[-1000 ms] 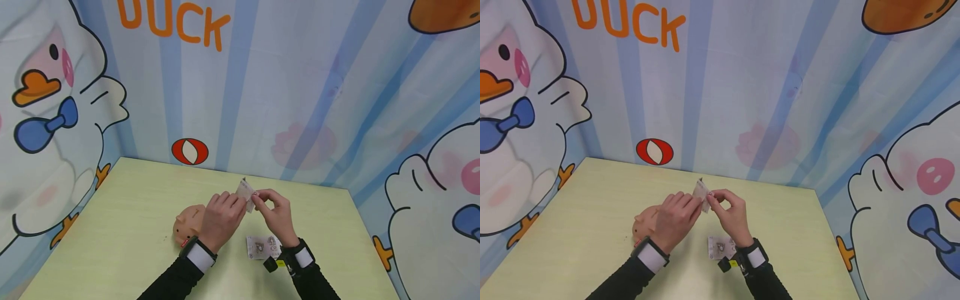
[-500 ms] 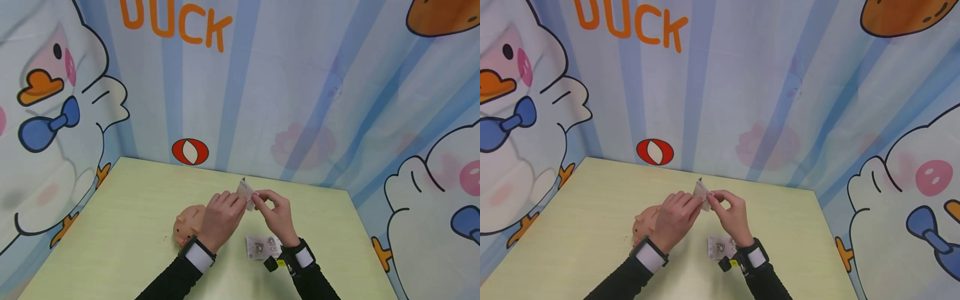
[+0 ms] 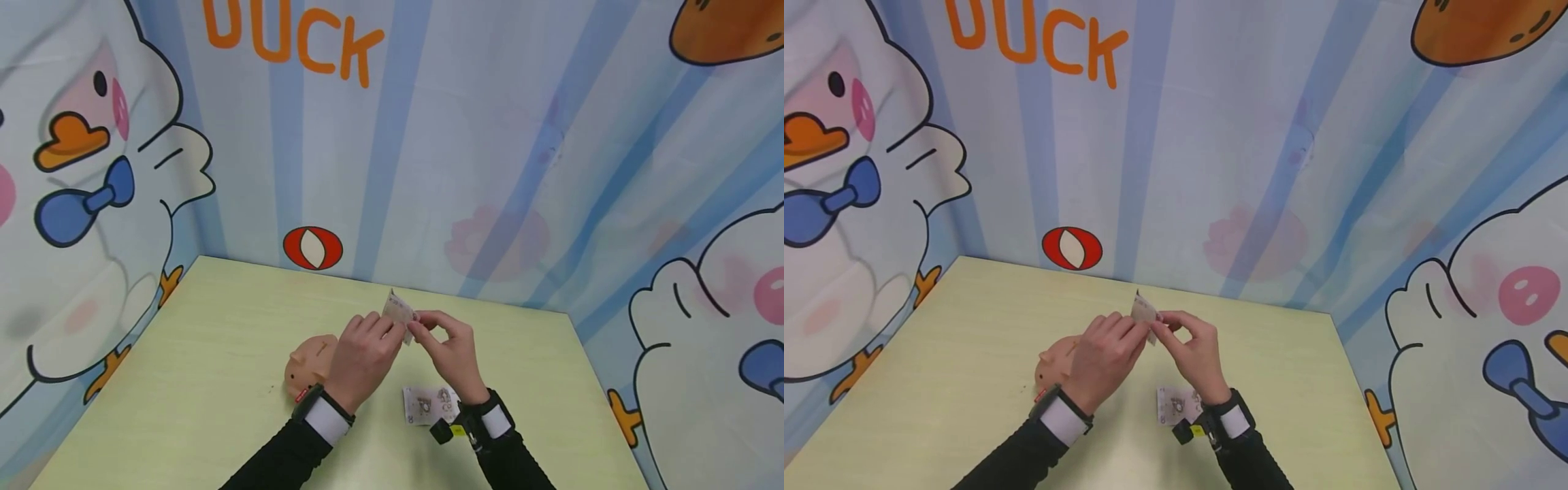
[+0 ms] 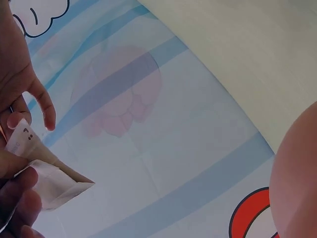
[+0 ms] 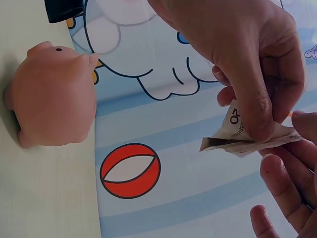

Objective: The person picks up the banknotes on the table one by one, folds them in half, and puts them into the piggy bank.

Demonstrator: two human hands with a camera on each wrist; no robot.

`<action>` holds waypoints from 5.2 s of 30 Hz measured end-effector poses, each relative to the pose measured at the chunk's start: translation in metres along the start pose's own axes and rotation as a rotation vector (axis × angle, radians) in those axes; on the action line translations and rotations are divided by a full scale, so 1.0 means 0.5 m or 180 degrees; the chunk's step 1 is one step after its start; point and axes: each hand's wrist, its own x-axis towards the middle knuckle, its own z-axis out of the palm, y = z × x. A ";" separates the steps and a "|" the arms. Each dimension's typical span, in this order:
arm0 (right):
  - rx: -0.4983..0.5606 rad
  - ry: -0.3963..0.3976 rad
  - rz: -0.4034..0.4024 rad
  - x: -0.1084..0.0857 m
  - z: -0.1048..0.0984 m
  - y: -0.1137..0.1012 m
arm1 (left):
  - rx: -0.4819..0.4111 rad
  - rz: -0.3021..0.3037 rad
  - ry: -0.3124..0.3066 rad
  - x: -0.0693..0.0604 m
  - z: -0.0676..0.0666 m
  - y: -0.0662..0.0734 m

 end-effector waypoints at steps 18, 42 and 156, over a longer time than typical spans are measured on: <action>-0.0016 0.0208 -0.0110 0.001 0.001 0.003 | -0.0168 -0.0081 0.0045 -0.003 0.010 0.000; 0.0057 -0.0069 -0.0136 -0.003 -0.025 0.003 | -0.1794 -0.0551 -0.0050 0.044 -0.021 -0.055; 0.0000 -0.0052 -0.0362 -0.002 0.000 -0.001 | -0.2225 -0.1829 -0.0134 -0.019 -0.023 -0.062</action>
